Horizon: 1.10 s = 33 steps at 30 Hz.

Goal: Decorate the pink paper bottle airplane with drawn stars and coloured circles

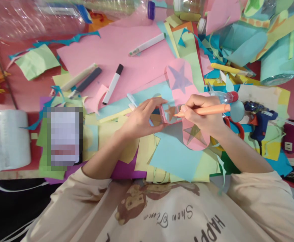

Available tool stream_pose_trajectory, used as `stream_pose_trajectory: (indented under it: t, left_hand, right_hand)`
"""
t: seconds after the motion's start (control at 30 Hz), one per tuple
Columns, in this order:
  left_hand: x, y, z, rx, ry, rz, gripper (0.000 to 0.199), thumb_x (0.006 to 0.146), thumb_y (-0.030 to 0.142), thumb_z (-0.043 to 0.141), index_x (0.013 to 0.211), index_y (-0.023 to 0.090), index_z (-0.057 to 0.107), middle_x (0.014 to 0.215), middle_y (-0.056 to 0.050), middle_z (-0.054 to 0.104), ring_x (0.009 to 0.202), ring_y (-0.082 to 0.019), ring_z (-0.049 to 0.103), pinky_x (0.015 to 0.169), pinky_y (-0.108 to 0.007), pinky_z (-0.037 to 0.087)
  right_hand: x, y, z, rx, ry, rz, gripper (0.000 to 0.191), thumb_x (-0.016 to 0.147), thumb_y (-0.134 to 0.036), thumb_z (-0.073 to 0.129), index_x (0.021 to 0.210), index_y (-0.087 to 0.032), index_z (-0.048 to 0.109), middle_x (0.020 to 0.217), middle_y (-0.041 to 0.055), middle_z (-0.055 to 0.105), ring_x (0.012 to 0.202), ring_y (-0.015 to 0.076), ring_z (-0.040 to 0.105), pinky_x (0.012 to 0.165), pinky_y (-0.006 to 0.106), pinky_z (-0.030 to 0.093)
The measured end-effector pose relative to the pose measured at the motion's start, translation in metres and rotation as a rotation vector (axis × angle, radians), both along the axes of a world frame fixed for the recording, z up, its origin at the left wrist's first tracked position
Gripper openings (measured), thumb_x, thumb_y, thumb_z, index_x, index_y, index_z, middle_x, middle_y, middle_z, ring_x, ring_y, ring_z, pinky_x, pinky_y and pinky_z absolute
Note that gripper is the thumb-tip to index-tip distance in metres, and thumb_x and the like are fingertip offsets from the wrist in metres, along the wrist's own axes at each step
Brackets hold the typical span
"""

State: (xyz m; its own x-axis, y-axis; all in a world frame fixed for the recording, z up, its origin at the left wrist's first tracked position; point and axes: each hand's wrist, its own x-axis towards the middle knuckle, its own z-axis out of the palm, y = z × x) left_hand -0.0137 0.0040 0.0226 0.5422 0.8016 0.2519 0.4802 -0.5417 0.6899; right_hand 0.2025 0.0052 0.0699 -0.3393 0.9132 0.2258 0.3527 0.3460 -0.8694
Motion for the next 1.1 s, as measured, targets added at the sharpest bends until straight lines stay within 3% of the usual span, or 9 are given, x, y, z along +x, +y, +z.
stream_pose_trajectory:
  t: [0.23, 1.1]
  left_hand:
    - [-0.0008, 0.0002, -0.0018, 0.016, -0.011, -0.012, 0.052, 0.077, 0.023, 0.066, 0.125, 0.019, 0.046, 0.121, -0.01, 0.06, 0.107, -0.022, 0.062, 0.091, -0.037, 0.054]
    - [-0.0003, 0.0007, -0.0018, 0.032, -0.005, -0.005, 0.051, 0.078, 0.026, 0.066, 0.124, 0.02, 0.046, 0.119, -0.01, 0.061, 0.105, -0.022, 0.063, 0.09, -0.036, 0.054]
  right_hand:
    - [-0.0021, -0.0001, 0.0015, 0.009, -0.047, -0.01, 0.033, 0.081, -0.021, 0.056, 0.053, -0.02, 0.039, 0.047, -0.0066, 0.039, 0.046, 0.0063, 0.034, 0.042, 0.021, 0.028]
    - [-0.0011, 0.0014, 0.0016, -0.013, -0.033, -0.019, 0.034, 0.083, -0.024, 0.056, 0.055, -0.02, 0.037, 0.049, -0.0058, 0.037, 0.047, 0.007, 0.036, 0.043, 0.022, 0.027]
